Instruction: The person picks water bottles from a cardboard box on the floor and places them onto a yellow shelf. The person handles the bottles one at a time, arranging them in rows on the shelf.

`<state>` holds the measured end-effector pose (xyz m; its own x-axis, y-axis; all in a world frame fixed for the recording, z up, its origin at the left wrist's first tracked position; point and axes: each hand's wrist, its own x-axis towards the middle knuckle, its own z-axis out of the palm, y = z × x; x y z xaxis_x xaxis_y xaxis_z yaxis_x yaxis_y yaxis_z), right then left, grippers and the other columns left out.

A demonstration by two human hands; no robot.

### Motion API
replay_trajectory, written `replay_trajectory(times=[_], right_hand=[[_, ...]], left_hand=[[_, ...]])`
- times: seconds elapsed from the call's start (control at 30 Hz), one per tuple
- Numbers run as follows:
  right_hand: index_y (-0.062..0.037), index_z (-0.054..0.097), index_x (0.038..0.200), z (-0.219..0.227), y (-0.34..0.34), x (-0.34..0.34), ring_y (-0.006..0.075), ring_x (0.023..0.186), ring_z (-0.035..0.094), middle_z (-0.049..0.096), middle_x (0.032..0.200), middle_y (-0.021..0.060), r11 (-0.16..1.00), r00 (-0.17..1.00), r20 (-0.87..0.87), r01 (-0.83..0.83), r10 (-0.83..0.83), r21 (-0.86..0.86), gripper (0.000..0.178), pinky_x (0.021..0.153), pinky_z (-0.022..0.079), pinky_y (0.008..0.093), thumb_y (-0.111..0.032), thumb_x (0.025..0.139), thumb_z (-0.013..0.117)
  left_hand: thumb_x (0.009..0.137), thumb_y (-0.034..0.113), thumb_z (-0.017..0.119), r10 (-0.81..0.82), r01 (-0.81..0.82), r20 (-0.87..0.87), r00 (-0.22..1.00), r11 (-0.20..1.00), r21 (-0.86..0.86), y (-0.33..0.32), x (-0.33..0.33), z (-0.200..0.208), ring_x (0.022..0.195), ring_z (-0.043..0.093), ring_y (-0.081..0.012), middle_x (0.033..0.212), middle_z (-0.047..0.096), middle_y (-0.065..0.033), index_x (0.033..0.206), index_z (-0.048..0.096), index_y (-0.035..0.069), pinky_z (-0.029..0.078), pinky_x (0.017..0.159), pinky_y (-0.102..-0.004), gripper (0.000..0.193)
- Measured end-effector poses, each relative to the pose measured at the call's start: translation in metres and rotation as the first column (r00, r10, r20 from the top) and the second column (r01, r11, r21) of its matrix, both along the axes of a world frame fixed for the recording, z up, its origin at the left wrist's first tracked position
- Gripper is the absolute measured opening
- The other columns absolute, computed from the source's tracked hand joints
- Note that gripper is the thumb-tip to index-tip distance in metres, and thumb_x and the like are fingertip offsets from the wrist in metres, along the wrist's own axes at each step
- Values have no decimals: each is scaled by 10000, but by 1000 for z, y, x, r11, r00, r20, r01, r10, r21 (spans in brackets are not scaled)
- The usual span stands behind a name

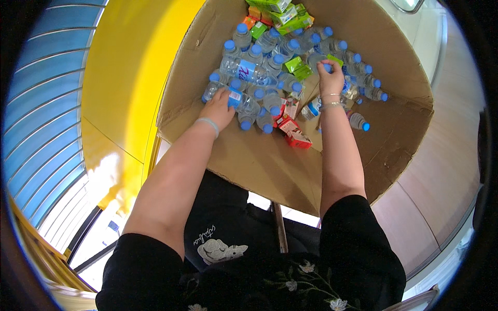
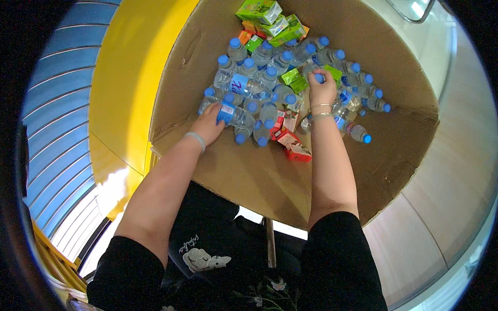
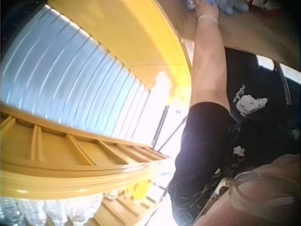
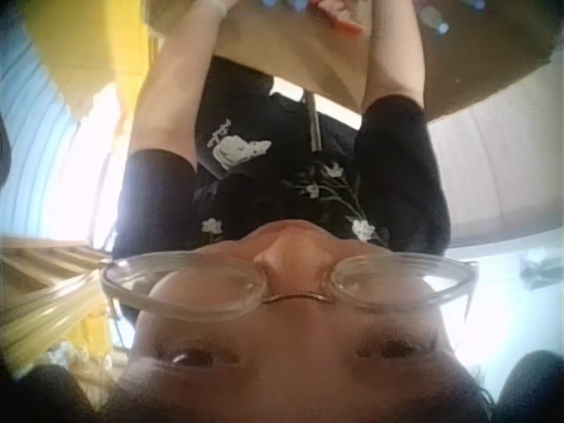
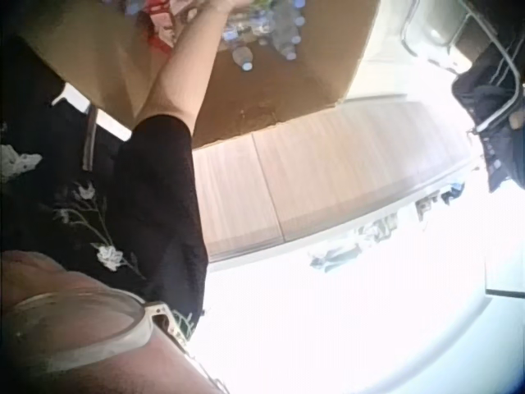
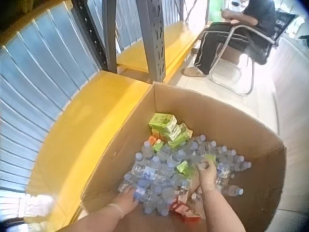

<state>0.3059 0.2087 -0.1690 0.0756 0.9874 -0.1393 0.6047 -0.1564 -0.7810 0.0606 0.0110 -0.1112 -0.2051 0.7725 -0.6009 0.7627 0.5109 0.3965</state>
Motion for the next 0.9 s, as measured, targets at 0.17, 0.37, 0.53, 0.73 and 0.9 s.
replay_trajectory(times=[0.17,0.37,0.53,0.73,0.9], right_hand=[[-74,594,828,97,-27,-24,172,689,537,582,768,67,985,996,-84,6,8,173,142,641,435,283,-188,750,622],[-62,549,945,90,-46,-55,69,614,451,509,722,-16,1000,864,-502,-26,30,16,153,544,379,204,-127,807,557],[-69,535,1036,-7,-43,-66,85,614,477,525,838,5,850,693,-649,-99,-314,-518,245,515,373,208,-227,870,449],[-42,544,1013,-30,-20,-77,103,583,493,558,783,46,877,785,-602,-181,-144,-446,320,502,397,245,-299,883,405],[-71,526,1051,-53,8,-91,344,849,530,552,906,204,981,981,-128,-159,144,-108,307,756,426,382,-301,870,437]], left_hand=[[794,179,482,-30,30,37,999,1000,-1,4,-2,-2,1180,351,-342,1337,290,-147,1242,352,31,306,983,-369,490],[778,193,501,-18,19,24,1000,999,-39,6,-1,-3,1145,392,-335,1351,283,-105,1238,374,51,337,952,-388,498],[782,197,496,-53,53,1,999,998,-20,4,-2,-5,1146,388,-339,1357,275,-97,1240,377,55,330,958,-384,494],[777,187,504,-55,55,-3,998,998,-27,2,0,-3,1143,390,-342,1364,265,-97,1237,386,57,329,962,-386,492],[778,184,507,-65,64,-7,998,997,-48,2,0,-3,1141,394,-349,1368,259,-99,1234,389,56,339,954,-389,487]])
